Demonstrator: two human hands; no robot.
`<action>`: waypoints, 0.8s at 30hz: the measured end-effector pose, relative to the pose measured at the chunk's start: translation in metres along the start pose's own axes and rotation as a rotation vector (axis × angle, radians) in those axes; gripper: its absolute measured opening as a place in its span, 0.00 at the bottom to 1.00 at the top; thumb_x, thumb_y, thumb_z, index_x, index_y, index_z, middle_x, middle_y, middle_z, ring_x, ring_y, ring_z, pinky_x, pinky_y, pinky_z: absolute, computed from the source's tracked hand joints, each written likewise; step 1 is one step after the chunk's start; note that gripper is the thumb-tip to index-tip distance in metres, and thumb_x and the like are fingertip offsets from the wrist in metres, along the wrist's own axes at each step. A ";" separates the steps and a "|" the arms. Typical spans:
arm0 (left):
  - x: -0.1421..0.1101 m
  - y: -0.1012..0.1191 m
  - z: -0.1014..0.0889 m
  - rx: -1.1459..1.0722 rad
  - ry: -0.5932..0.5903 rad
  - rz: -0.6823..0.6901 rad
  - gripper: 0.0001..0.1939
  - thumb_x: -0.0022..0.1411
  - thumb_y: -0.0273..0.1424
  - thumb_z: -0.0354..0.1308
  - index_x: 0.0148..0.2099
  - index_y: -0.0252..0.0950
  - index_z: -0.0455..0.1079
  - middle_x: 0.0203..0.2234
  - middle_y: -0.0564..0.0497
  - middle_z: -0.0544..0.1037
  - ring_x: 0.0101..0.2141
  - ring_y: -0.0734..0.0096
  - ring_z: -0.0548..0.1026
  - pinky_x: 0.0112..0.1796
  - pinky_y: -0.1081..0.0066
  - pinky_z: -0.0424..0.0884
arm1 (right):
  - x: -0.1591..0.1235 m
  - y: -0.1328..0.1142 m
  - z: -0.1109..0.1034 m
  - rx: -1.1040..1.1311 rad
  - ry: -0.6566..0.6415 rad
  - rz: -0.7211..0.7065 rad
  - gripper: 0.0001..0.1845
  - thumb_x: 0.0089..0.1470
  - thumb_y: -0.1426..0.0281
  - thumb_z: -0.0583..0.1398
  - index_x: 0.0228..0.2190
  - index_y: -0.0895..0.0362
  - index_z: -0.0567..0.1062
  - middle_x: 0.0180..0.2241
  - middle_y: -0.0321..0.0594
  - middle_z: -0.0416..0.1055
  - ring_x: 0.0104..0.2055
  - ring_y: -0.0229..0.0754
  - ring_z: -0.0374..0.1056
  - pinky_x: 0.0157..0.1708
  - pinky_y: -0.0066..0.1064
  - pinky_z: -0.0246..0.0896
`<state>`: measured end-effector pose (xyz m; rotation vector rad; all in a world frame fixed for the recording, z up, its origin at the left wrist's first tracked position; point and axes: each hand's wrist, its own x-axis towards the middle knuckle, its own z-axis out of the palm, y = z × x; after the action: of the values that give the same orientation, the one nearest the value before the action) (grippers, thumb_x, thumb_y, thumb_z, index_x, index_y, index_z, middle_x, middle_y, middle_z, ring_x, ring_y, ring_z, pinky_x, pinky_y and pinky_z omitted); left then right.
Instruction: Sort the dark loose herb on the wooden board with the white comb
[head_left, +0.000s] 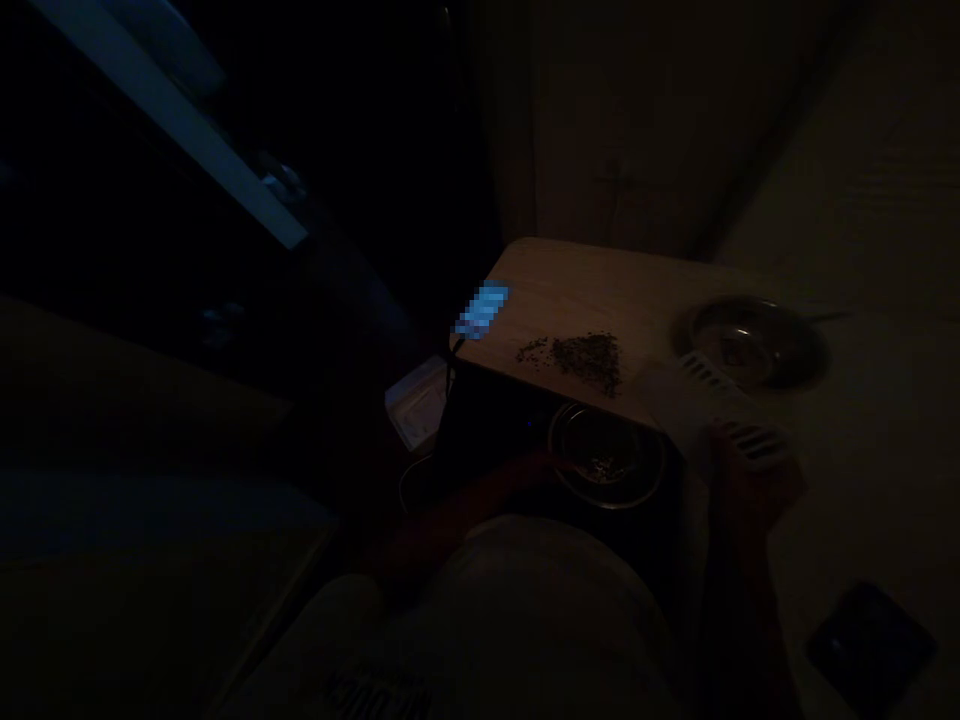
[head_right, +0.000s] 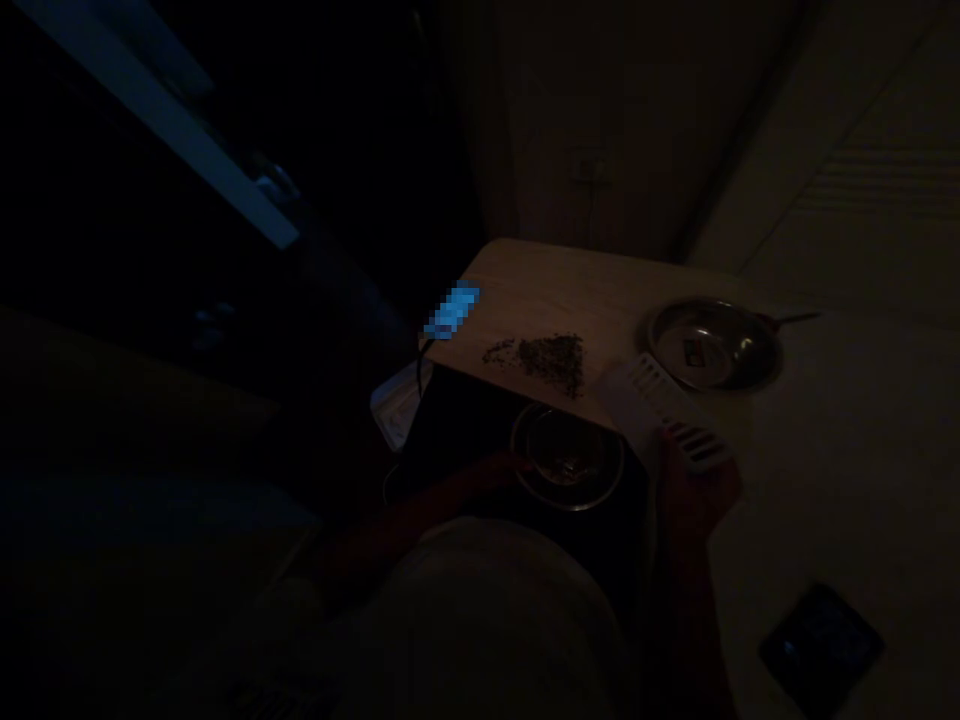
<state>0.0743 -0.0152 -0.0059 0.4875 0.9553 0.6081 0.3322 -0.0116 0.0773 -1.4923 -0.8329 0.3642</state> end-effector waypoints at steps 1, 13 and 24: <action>0.000 0.000 0.000 0.002 -0.001 -0.002 0.21 0.39 0.27 0.70 0.41 0.34 0.77 0.42 0.37 0.81 0.52 0.43 0.73 0.52 0.54 0.67 | 0.000 0.001 0.000 -0.012 -0.002 -0.015 0.12 0.38 0.67 0.71 0.27 0.57 0.77 0.30 0.48 0.75 0.32 0.50 0.71 0.36 0.47 0.66; -0.003 0.001 0.003 -0.015 -0.031 0.000 0.23 0.45 0.23 0.66 0.47 0.25 0.74 0.44 0.36 0.80 0.53 0.44 0.72 0.55 0.53 0.65 | -0.001 0.003 0.001 -0.084 -0.008 -0.016 0.16 0.39 0.62 0.70 0.27 0.62 0.76 0.29 0.43 0.74 0.31 0.45 0.70 0.37 0.43 0.69; 0.005 -0.011 -0.012 -0.141 -0.069 -0.003 0.23 0.43 0.19 0.65 0.46 0.30 0.76 0.40 0.41 0.82 0.48 0.50 0.77 0.52 0.55 0.67 | -0.002 -0.006 -0.001 -0.121 -0.030 0.028 0.16 0.39 0.62 0.69 0.27 0.61 0.76 0.30 0.46 0.74 0.33 0.48 0.71 0.38 0.45 0.68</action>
<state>0.0688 -0.0187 -0.0212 0.3789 0.8414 0.6474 0.3298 -0.0143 0.0830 -1.6156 -0.8712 0.3633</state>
